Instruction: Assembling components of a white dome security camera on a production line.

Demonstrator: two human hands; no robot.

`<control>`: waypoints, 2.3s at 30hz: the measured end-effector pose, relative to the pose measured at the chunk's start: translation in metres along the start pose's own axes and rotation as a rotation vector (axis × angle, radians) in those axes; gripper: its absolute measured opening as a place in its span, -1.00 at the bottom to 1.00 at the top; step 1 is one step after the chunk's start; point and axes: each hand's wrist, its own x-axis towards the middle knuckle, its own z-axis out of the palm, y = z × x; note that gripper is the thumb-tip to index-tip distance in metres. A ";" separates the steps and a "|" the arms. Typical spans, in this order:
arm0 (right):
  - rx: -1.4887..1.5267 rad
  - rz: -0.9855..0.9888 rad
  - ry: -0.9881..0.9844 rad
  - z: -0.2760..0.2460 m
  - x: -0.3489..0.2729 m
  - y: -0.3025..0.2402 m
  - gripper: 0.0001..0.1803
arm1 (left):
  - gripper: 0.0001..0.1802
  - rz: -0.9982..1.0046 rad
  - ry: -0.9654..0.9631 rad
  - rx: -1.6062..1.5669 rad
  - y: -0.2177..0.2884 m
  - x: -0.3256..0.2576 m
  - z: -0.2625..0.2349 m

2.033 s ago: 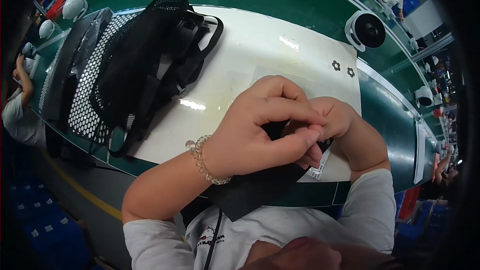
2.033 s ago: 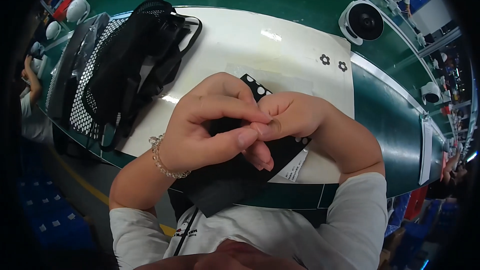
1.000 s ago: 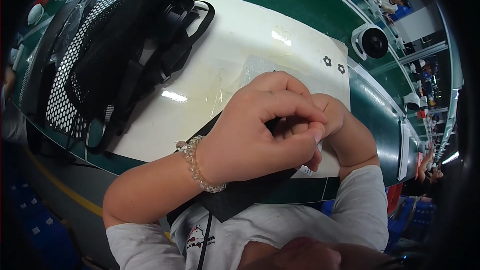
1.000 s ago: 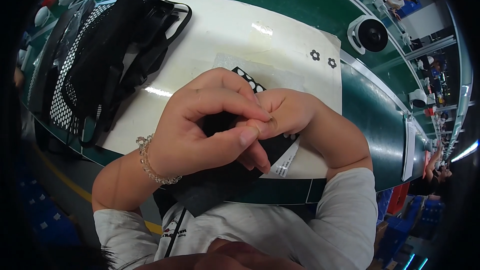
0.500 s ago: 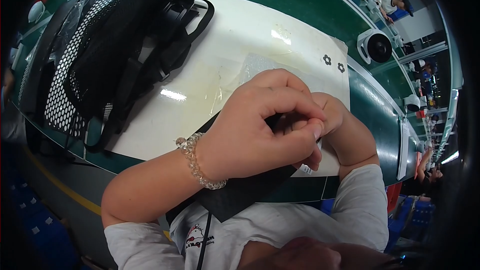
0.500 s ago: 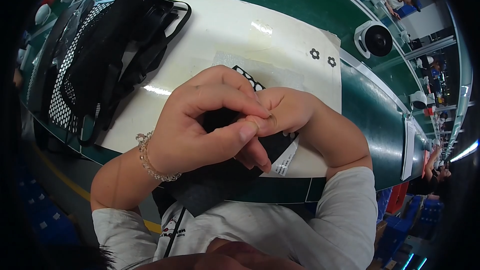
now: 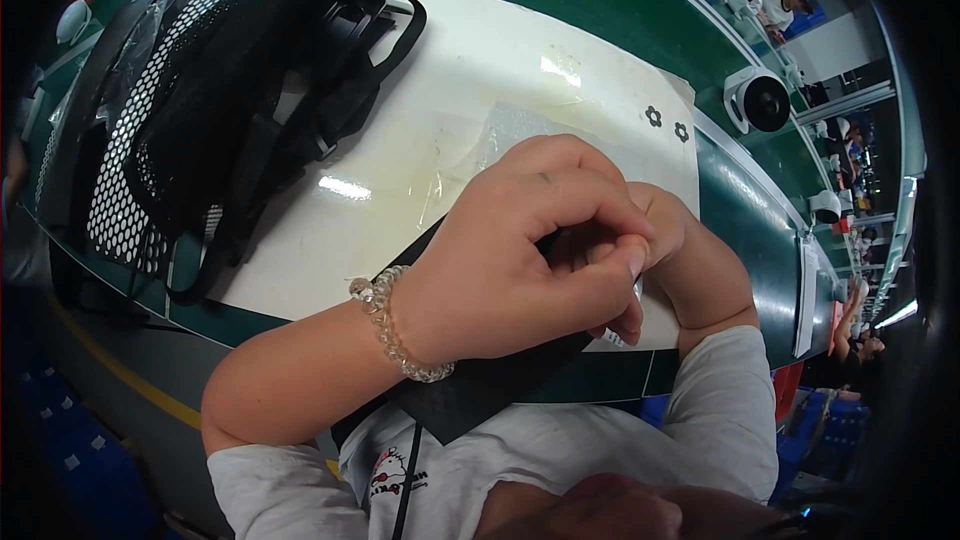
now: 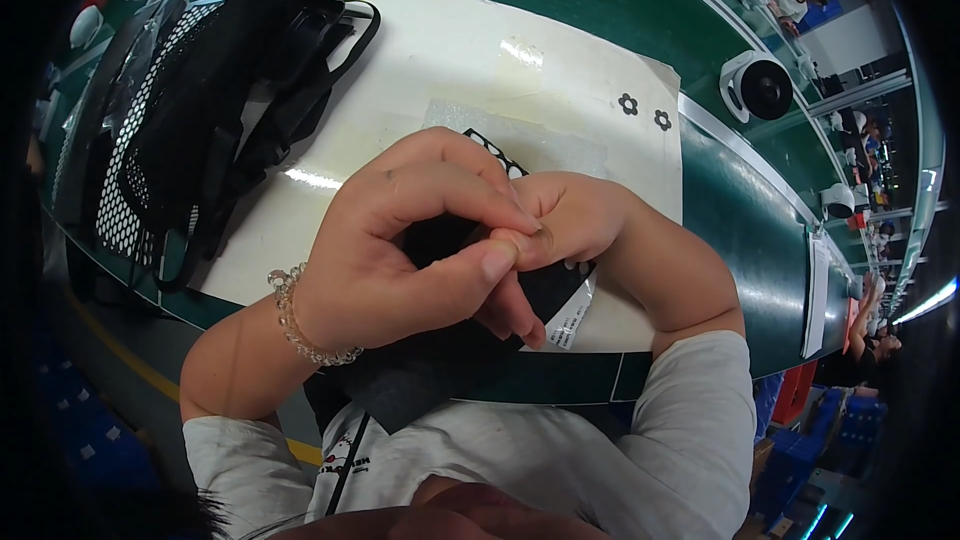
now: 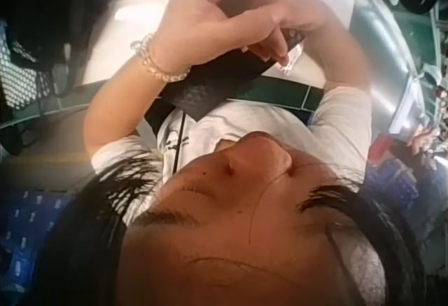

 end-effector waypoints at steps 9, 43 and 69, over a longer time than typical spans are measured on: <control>-0.096 0.239 0.238 0.014 0.006 -0.028 -0.55 | -0.85 -0.152 0.011 -0.273 0.001 -0.002 0.002; -0.022 0.137 0.116 0.014 0.006 -0.013 -0.46 | -0.90 -0.085 0.055 -0.298 -0.009 0.000 0.008; -0.033 -0.007 -0.111 -0.002 0.006 0.002 -0.45 | -0.86 -0.135 -0.012 -0.271 -0.003 -0.001 0.003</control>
